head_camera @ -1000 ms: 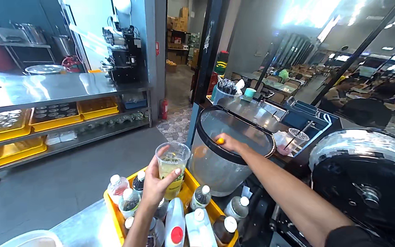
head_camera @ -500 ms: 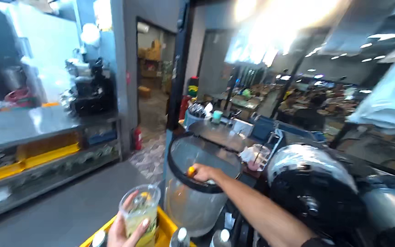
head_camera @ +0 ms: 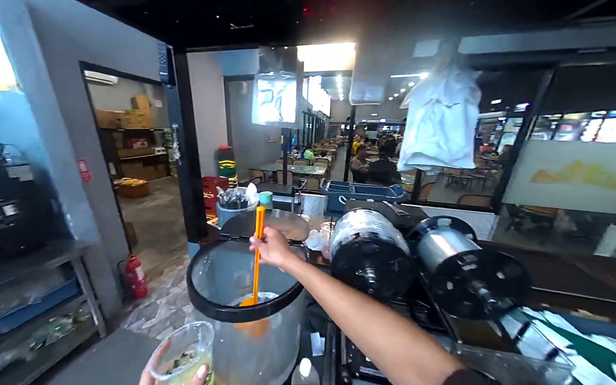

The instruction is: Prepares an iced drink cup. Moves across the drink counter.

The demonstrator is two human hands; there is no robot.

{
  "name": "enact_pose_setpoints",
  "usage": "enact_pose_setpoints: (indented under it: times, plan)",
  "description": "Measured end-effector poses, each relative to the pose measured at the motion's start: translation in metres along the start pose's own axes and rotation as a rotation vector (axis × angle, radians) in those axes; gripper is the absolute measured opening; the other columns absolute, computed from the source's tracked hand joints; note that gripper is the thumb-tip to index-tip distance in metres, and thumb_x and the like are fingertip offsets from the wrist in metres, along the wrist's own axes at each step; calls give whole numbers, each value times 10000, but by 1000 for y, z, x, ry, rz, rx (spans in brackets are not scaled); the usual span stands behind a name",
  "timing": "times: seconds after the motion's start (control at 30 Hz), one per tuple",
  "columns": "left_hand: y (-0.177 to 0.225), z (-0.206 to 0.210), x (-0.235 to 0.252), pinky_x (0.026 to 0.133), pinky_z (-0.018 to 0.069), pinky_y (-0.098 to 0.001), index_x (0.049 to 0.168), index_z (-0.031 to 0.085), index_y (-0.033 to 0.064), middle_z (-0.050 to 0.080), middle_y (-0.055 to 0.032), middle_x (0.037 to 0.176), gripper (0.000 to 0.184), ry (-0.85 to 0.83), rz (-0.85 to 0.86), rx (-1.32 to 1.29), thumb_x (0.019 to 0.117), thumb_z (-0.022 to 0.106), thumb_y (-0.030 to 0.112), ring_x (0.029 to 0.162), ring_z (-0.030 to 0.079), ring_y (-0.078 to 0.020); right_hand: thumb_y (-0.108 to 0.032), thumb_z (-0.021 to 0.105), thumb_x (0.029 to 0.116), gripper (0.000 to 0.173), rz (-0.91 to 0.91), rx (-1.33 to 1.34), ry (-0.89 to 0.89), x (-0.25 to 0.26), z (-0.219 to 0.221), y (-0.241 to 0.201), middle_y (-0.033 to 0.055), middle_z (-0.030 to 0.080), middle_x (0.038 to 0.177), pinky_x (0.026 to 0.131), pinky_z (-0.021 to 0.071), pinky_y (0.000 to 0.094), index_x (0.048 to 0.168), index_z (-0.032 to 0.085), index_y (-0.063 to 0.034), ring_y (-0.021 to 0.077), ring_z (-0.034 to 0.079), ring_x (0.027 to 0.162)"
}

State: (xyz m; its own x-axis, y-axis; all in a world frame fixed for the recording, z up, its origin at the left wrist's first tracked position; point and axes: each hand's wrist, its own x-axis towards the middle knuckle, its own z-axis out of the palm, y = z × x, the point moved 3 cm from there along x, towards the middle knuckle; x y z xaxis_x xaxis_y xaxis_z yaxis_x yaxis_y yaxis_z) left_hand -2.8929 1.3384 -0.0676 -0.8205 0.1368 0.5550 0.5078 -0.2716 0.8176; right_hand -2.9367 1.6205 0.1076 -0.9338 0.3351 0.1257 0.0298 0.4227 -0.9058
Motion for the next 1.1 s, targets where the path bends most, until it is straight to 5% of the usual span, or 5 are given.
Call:
enact_pose_setpoints:
  times: [0.27, 0.5, 0.8, 1.1]
  plan:
    - [-4, 27, 1, 953, 605, -430, 1523, 339, -13, 683, -162, 1235, 960, -106, -119, 46, 763, 898, 164, 1108, 694, -241, -225, 517, 1076, 287, -207, -108, 230, -35, -66, -69, 136, 726, 1037, 772, 604, 486, 1259, 608, -23, 264, 717, 860]
    - [-17, 40, 12, 923, 624, -403, 1497, 433, 67, 709, -94, 1194, 959, -5, -156, 66, 707, 933, 282, 1067, 709, -206, -201, 551, 1077, 255, -266, 171, 240, -75, -108, -112, 124, 735, 1035, 771, 654, 445, 1272, 549, -37, 262, 756, 851]
    - [-19, 66, 22, 934, 620, -379, 1489, 454, 76, 710, -69, 1199, 993, 65, -135, 120, 680, 948, 370, 1076, 706, -174, -144, 532, 1072, 154, -414, 158, 87, -147, -99, -143, 102, 729, 1107, 839, 653, 412, 1203, 575, -75, 256, 759, 942]
    - [-7, 72, 28, 915, 624, -390, 1488, 479, 179, 700, -51, 1240, 975, 112, -149, 121, 671, 942, 442, 1079, 705, -187, -35, 578, 1031, 122, -866, 54, -101, -195, -77, -142, 119, 696, 1147, 867, 654, 417, 1153, 586, -31, 273, 718, 1039]
